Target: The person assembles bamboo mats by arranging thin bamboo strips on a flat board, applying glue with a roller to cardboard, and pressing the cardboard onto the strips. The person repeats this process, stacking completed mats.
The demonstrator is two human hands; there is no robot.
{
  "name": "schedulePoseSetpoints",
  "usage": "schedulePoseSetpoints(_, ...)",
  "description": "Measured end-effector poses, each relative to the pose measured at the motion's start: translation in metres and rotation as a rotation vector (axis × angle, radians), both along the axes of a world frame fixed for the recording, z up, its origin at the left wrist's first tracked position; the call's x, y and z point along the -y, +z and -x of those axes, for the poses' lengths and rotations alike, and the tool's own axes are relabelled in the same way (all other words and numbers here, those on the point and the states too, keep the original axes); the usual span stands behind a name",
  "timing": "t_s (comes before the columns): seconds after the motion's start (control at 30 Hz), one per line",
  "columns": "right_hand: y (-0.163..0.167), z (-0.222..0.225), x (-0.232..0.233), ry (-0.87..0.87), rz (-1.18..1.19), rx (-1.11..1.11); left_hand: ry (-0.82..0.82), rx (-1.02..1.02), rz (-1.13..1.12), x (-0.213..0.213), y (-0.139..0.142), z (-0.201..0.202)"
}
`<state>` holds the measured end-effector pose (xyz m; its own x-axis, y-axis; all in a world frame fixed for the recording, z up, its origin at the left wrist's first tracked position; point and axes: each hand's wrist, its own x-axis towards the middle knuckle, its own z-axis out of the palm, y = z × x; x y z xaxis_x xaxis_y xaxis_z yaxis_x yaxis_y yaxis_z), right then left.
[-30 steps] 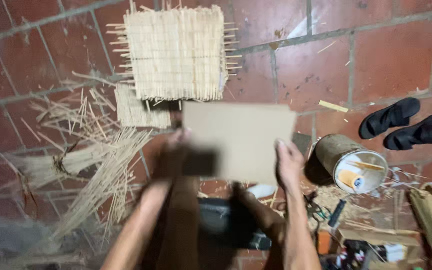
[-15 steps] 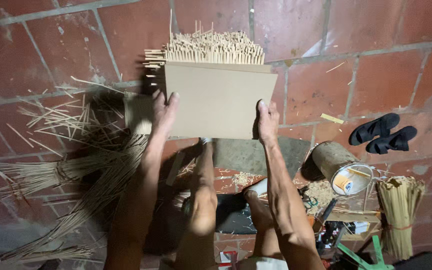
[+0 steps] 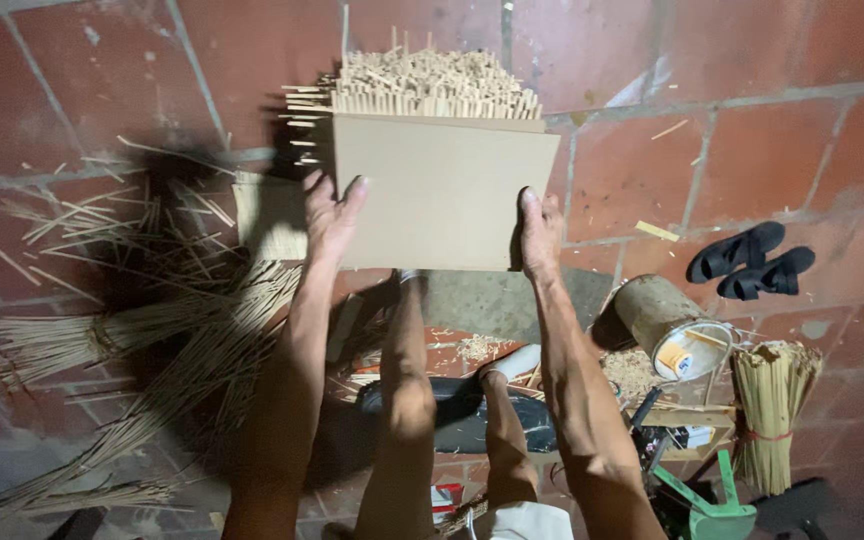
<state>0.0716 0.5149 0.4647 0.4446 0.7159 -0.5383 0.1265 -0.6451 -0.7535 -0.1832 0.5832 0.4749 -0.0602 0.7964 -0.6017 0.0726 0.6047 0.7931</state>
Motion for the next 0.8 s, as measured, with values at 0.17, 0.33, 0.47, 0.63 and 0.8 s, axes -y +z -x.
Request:
schedulePoseSetpoints(0.17, 0.007, 0.004, -0.013, 0.077, 0.046, 0.084, 0.039, 0.094, 0.036, -0.016, -0.003, -0.002)
schedulePoseSetpoints(0.33, 0.021, 0.007, -0.017, 0.049, 0.139, -0.087, -0.242, -0.406, 0.126, -0.022, 0.007, -0.002)
schedulePoseSetpoints(0.47, 0.041, 0.015, -0.024, -0.032, -0.063, -0.275, -0.054, -0.504, -0.105, -0.012, 0.026, -0.020)
schedulePoseSetpoints(0.63, 0.063, 0.032, -0.036, 0.012, -0.248, -0.002, -0.023, -0.774, 0.205, -0.015, 0.047, -0.040)
schedulePoseSetpoints(0.8, 0.059, 0.042, -0.043, 0.070, -0.190, 0.307, -0.054, -0.926, 0.335, -0.020, 0.044, -0.045)
